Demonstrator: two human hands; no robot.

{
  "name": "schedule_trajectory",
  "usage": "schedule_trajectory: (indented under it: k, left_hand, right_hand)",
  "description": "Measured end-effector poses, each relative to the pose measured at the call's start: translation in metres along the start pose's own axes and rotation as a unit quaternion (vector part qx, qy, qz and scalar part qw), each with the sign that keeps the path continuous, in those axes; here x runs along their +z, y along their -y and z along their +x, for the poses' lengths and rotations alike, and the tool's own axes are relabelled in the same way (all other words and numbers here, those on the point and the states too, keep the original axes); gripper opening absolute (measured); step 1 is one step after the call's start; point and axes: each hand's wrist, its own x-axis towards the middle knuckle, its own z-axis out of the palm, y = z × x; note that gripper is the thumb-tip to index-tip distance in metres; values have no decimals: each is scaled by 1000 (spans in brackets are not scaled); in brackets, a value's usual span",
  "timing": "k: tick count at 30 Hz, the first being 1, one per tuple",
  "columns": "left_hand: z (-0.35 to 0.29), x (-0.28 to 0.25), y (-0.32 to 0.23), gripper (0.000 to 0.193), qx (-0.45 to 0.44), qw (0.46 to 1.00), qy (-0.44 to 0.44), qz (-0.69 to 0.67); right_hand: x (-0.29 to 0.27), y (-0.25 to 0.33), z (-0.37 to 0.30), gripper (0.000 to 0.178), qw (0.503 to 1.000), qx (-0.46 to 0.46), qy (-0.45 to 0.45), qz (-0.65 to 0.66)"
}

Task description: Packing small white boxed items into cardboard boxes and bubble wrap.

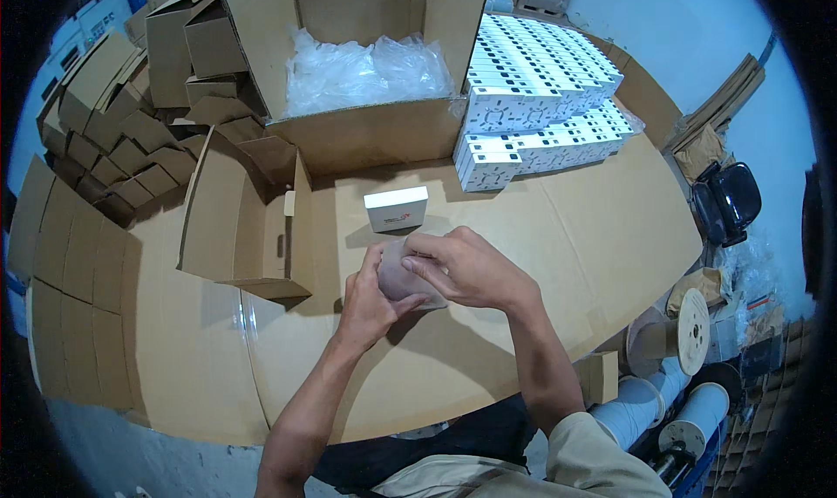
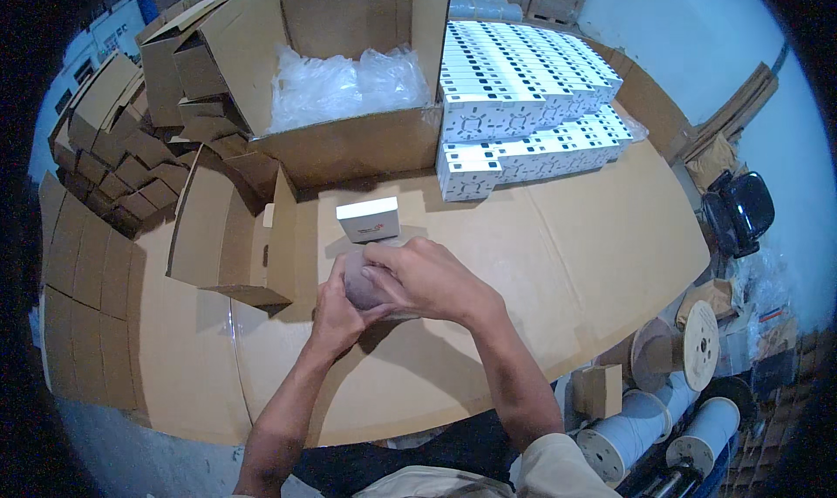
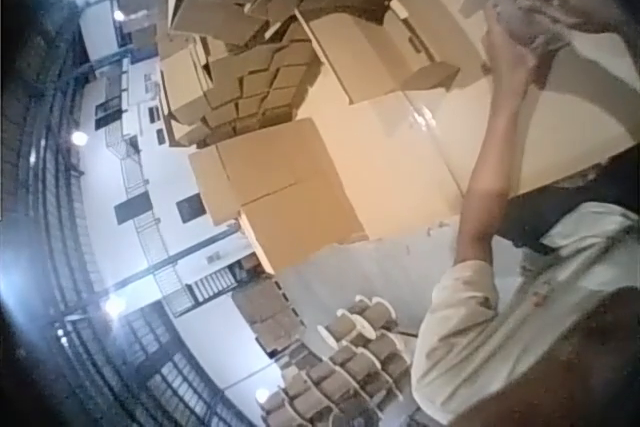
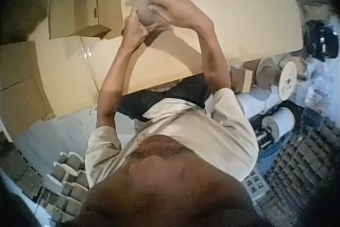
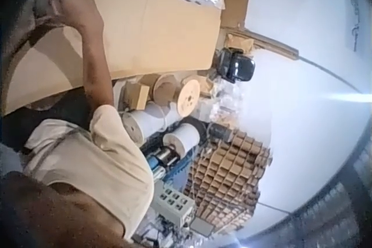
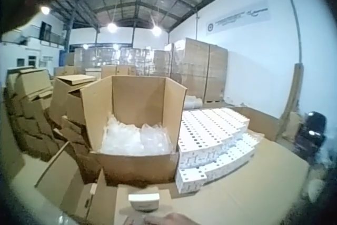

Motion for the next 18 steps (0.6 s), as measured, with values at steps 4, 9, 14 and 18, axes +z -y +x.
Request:
schedule_trajectory:
  k: [4,9,14,18]
  left_hand:
    - [0,1,3,83,0,1000,19,-7]
    - [0,-2,10,81,-13,999,10,-38]
    - [2,-4,13,80,1,999,-28,-40]
    - [3,-2,18,82,19,998,-51,-25]
  right_hand:
    - [8,-14,7,14,998,-57,-36,11]
    - [2,-12,8,13,988,-126,-88,8]
    - [8,-54,15,19,900,-77,-239,355]
    - [13,-90,21,20,867,-79,-272,410]
